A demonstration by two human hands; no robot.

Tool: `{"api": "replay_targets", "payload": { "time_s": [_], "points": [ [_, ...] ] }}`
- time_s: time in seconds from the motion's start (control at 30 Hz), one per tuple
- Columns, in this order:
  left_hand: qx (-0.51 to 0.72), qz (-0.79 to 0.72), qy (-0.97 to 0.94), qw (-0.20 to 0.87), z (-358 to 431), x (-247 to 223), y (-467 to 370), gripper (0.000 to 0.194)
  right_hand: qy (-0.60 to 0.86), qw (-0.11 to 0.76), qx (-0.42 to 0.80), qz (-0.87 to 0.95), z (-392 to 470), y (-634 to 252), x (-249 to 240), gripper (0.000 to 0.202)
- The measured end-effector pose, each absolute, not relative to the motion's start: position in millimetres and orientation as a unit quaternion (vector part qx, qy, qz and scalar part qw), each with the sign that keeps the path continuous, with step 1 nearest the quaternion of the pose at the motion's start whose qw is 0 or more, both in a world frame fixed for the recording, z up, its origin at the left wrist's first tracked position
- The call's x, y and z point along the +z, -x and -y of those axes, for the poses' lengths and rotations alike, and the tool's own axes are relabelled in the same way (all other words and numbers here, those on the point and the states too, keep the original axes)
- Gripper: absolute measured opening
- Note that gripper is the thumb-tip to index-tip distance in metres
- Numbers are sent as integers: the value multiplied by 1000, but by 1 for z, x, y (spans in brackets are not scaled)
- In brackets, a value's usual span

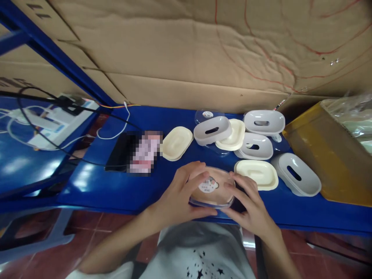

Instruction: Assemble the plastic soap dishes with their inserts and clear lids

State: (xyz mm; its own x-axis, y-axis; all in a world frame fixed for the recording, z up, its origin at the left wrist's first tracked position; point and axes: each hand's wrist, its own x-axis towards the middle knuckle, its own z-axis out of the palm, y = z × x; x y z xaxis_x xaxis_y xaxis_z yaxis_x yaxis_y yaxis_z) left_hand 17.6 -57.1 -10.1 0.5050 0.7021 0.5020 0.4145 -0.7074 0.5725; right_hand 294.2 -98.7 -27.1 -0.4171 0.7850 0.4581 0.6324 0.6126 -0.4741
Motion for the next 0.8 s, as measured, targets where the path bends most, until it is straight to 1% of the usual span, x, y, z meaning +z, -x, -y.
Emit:
{"api": "replay_targets", "payload": {
  "time_s": [0.1,0.2,0.33,0.4,0.5,0.67,0.8],
  "points": [
    [387,-348,-824,223,64,-13,-19,104,411,341,146,833,99,-295,-25,68],
    [373,-339,-828,247,67,-16,-15,105,400,348,168,831,100,-295,-23,69],
    [340,-321,-824,321,61,-16,-3,107,410,365,161,820,101,-296,-23,70],
    [340,-313,-820,338,58,-15,4,109,410,367,160,820,101,-296,-23,70],
    [331,-320,-815,351,55,-16,11,113,411,364,165,819,101,-295,-21,67],
    [293,-370,-806,358,54,-16,18,110,425,352,166,817,98,-292,-19,63],
    [281,-389,-804,351,55,-15,19,101,424,343,177,819,98,-293,-20,62]
  ]
}}
